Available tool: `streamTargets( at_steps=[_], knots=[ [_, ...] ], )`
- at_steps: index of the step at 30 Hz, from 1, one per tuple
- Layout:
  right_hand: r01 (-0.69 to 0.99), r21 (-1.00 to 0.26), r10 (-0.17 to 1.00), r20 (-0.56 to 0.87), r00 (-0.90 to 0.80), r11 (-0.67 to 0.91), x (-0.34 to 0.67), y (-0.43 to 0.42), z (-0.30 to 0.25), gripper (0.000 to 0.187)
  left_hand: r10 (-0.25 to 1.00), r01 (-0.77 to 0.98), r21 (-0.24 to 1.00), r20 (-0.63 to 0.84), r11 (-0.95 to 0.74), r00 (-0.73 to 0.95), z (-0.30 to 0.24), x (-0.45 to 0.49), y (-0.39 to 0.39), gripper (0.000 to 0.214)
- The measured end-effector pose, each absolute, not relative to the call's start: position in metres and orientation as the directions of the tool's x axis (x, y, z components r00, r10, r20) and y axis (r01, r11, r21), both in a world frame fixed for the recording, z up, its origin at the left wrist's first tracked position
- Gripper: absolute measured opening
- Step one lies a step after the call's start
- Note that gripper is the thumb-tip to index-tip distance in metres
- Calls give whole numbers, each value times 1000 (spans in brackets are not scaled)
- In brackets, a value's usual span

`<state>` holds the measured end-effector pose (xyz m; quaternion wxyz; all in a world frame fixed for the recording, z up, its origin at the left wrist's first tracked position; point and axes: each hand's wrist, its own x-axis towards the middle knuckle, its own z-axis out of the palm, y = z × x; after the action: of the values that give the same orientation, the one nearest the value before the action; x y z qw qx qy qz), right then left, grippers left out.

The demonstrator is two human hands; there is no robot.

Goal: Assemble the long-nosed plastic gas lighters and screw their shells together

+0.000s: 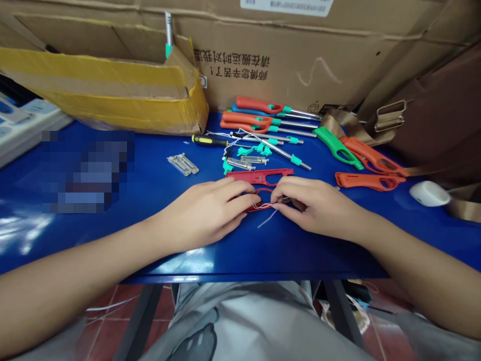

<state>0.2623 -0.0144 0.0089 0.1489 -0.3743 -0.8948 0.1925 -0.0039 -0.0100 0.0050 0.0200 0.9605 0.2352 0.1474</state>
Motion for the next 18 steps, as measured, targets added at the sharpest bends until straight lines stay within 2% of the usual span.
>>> streamTargets(
  at_steps=[10,18],
  knots=[
    [560,-516,728,204,-654,648,260,-13,7,6,451,439,107,251,-892,857,4,-4,-10,32],
    [576,-587,769,132,-626,569,261,-13,7,8,482,430,238,244,-871,841,3,-3,-9,29]
  ],
)
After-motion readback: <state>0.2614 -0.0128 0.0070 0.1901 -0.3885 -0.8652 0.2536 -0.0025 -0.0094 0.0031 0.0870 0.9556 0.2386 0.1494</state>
